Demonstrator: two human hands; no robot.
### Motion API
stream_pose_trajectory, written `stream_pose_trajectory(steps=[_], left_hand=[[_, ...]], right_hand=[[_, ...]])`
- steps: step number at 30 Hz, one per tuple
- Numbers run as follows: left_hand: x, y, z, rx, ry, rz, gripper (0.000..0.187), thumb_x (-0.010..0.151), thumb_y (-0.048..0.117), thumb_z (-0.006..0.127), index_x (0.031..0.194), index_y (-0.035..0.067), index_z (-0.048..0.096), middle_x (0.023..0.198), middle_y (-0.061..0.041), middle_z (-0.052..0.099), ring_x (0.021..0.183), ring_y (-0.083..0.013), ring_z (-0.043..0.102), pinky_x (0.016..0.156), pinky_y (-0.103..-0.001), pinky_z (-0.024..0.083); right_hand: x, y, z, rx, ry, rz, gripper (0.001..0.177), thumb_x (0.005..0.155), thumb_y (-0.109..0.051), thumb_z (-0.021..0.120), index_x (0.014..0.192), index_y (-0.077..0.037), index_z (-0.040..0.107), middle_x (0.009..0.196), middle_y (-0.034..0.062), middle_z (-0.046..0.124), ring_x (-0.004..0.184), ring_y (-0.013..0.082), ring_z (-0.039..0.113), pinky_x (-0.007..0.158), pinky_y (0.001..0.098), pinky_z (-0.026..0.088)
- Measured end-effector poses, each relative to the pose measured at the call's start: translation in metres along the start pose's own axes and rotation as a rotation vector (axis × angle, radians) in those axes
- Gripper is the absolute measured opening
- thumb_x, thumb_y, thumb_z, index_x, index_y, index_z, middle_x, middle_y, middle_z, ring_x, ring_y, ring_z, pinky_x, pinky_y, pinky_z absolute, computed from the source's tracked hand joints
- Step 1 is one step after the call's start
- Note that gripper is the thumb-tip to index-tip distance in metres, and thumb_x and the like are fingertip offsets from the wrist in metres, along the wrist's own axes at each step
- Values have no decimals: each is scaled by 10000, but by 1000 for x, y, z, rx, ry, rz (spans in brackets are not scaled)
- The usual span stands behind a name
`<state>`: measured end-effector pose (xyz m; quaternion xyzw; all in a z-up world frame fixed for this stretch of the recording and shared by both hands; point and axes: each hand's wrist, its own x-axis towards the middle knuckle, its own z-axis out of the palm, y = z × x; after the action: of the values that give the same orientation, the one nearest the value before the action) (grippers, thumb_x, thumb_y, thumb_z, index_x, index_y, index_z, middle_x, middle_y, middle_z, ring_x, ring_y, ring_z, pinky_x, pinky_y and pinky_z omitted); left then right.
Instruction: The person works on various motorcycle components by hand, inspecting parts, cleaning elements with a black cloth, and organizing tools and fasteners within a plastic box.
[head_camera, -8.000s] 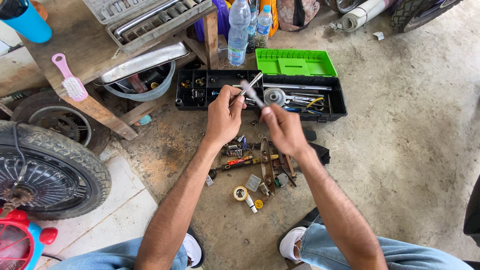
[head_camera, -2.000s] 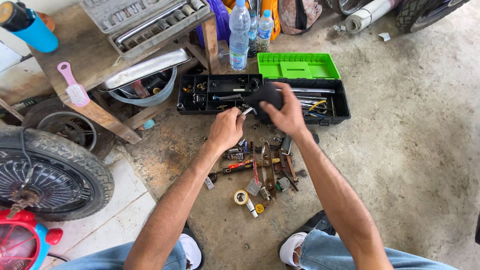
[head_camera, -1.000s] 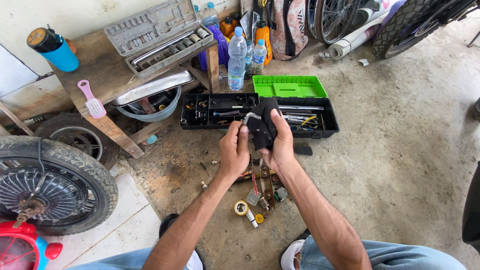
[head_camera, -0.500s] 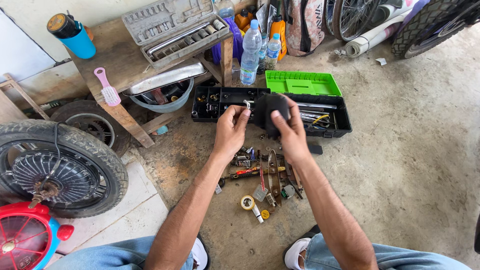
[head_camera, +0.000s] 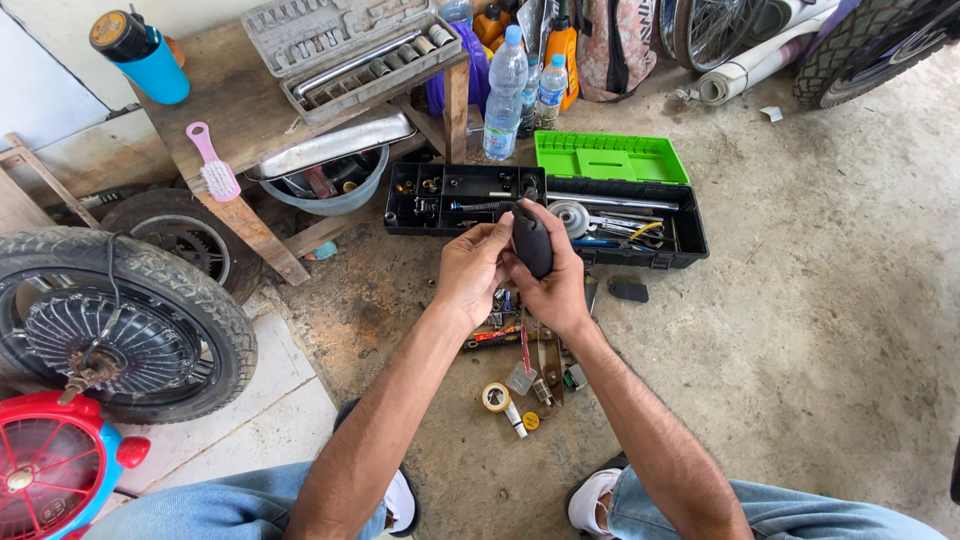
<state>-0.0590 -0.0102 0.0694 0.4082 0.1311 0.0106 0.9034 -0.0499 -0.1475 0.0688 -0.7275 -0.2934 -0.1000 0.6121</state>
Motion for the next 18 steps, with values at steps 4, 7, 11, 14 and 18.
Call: stream_pose_trajectory(steps=[4, 7, 11, 14, 18], left_hand=[[1, -5, 5, 113, 75, 28, 223, 998, 289, 690, 912, 84, 711, 828, 7, 696, 716, -93, 588, 625, -258, 480], [1, 1, 4, 183, 69, 100, 216, 1004, 273, 653, 932, 81, 721, 846, 5, 721, 757, -71, 642, 701, -236, 531], [4, 1, -1, 301, 99, 194, 217, 1035, 247, 642, 971, 56, 725, 832, 0, 700, 731, -71, 607, 680, -222, 507], [9, 2, -9, 395, 75, 310, 242, 1052, 238, 635, 974, 30, 729, 830, -20, 690, 706, -79, 566, 624, -227, 476], [14, 6, -13, 377, 70, 285, 241, 1040, 221, 597, 970, 15, 700, 846, -54, 679, 681, -101, 593, 611, -240, 543]], right_hand=[[-1, -6, 2, -186, 42, -29, 717, 867, 29, 720, 1514, -129, 453, 1312, 149, 686, 1165, 212, 708, 993, 342, 575], [2, -11, 0, -287, 31, -136, 728, 843, 42, 722, 1504, -111, 458, 1338, 190, 666, 1200, 299, 703, 1008, 376, 570], [7, -12, -5, -335, -4, -100, 709, 848, 25, 739, 1494, -111, 480, 1337, 173, 667, 1167, 302, 725, 981, 368, 598], [8, -14, -11, -330, -60, -160, 728, 805, 39, 732, 1478, -105, 495, 1361, 161, 665, 1190, 295, 715, 986, 369, 591], [16, -17, -26, -311, -216, -155, 725, 776, 44, 727, 1457, -105, 524, 1351, 143, 676, 1176, 277, 720, 976, 353, 589]])
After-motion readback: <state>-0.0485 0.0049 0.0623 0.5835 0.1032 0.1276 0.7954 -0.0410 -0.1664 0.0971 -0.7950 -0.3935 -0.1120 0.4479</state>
